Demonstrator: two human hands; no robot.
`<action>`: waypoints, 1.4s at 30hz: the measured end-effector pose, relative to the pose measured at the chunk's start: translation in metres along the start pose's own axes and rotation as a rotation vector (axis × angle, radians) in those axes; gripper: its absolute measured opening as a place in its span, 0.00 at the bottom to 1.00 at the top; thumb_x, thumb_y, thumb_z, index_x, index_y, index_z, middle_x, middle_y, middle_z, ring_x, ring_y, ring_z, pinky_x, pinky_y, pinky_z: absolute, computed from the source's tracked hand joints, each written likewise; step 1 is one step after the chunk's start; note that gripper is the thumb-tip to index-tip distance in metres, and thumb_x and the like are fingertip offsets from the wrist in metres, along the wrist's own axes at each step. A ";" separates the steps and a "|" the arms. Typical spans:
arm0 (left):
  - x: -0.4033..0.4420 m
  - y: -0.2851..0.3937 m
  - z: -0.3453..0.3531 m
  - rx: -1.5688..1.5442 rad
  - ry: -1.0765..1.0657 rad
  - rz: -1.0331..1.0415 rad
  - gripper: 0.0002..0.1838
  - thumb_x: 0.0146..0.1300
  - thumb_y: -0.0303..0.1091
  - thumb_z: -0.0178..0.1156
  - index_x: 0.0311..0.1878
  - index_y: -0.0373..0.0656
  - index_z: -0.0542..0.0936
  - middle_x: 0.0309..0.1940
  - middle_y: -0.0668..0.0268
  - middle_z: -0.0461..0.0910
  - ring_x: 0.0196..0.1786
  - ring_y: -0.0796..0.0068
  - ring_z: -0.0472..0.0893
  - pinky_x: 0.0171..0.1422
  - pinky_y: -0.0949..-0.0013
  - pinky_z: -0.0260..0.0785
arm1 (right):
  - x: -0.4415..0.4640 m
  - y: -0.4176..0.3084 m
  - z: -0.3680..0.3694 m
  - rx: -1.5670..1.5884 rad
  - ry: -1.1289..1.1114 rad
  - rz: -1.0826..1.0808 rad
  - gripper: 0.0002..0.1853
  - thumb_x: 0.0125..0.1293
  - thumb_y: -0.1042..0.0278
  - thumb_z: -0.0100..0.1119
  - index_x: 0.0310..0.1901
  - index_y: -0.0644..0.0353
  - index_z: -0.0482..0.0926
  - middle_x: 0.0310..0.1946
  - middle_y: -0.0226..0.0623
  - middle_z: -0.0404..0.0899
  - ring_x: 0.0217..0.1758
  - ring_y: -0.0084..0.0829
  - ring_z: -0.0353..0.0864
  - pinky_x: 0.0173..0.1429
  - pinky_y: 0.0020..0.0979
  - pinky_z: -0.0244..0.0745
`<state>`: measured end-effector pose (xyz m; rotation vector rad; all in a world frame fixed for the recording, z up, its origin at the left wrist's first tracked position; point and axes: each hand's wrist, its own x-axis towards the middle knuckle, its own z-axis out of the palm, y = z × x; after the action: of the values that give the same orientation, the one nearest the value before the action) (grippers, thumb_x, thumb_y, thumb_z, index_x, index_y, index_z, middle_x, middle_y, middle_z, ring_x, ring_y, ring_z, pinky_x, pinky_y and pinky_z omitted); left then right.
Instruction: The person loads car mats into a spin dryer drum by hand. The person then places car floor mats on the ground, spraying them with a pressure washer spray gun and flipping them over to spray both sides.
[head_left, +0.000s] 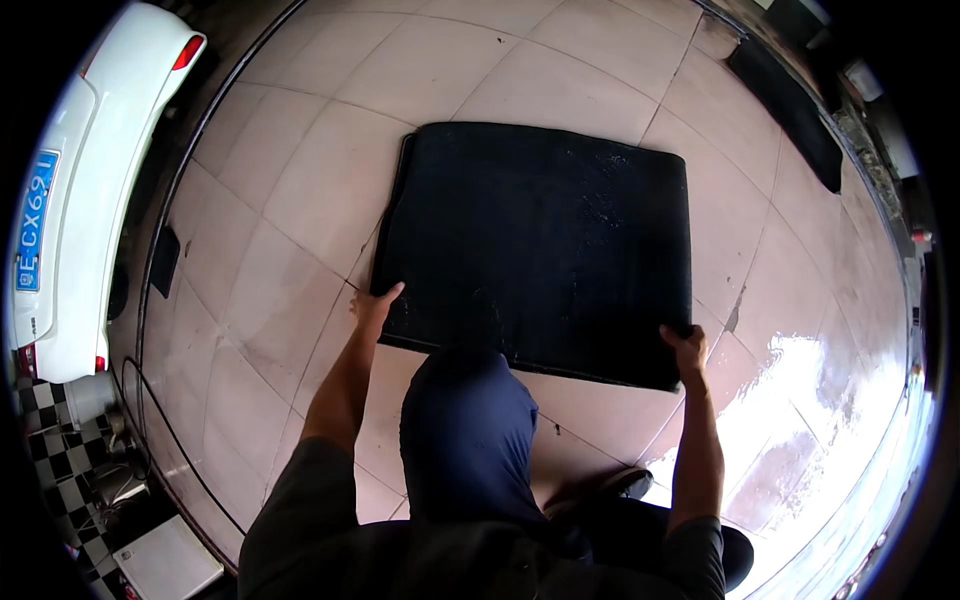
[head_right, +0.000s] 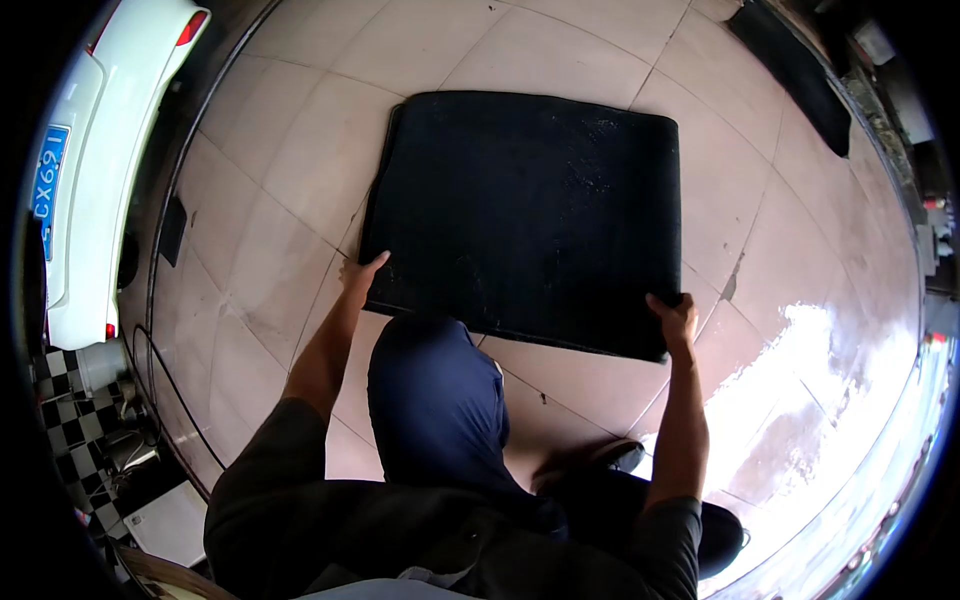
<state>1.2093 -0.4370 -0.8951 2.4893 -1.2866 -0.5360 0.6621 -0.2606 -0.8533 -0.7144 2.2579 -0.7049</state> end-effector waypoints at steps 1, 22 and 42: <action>0.003 0.008 0.002 0.039 -0.018 -0.005 0.40 0.35 0.39 0.73 0.52 0.27 0.68 0.46 0.46 0.73 0.45 0.53 0.76 0.41 0.62 0.72 | 0.000 -0.009 -0.010 0.017 0.015 -0.025 0.31 0.38 0.54 0.72 0.37 0.72 0.73 0.29 0.46 0.78 0.32 0.35 0.76 0.38 0.33 0.70; -0.134 0.173 0.081 -0.770 -1.110 0.059 0.21 0.51 0.33 0.64 0.47 0.36 0.72 0.41 0.60 0.76 0.44 0.68 0.75 0.50 0.68 0.66 | -0.115 -0.145 0.051 -1.068 0.050 -0.684 0.15 0.59 0.66 0.45 0.46 0.65 0.67 0.57 0.49 0.65 0.50 0.39 0.74 0.51 0.35 0.71; -0.150 0.282 0.133 -0.504 -0.980 0.240 0.26 0.42 0.38 0.71 0.39 0.28 0.75 0.34 0.53 0.78 0.38 0.67 0.79 0.42 0.68 0.71 | -0.014 -0.020 0.026 -0.113 0.077 0.002 0.45 0.56 0.32 0.45 0.65 0.60 0.48 0.56 0.60 0.61 0.59 0.54 0.62 0.59 0.44 0.61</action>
<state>0.8674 -0.4829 -0.8672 1.6120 -1.4363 -1.8711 0.6956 -0.2729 -0.8512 -0.7502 2.3839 -0.6173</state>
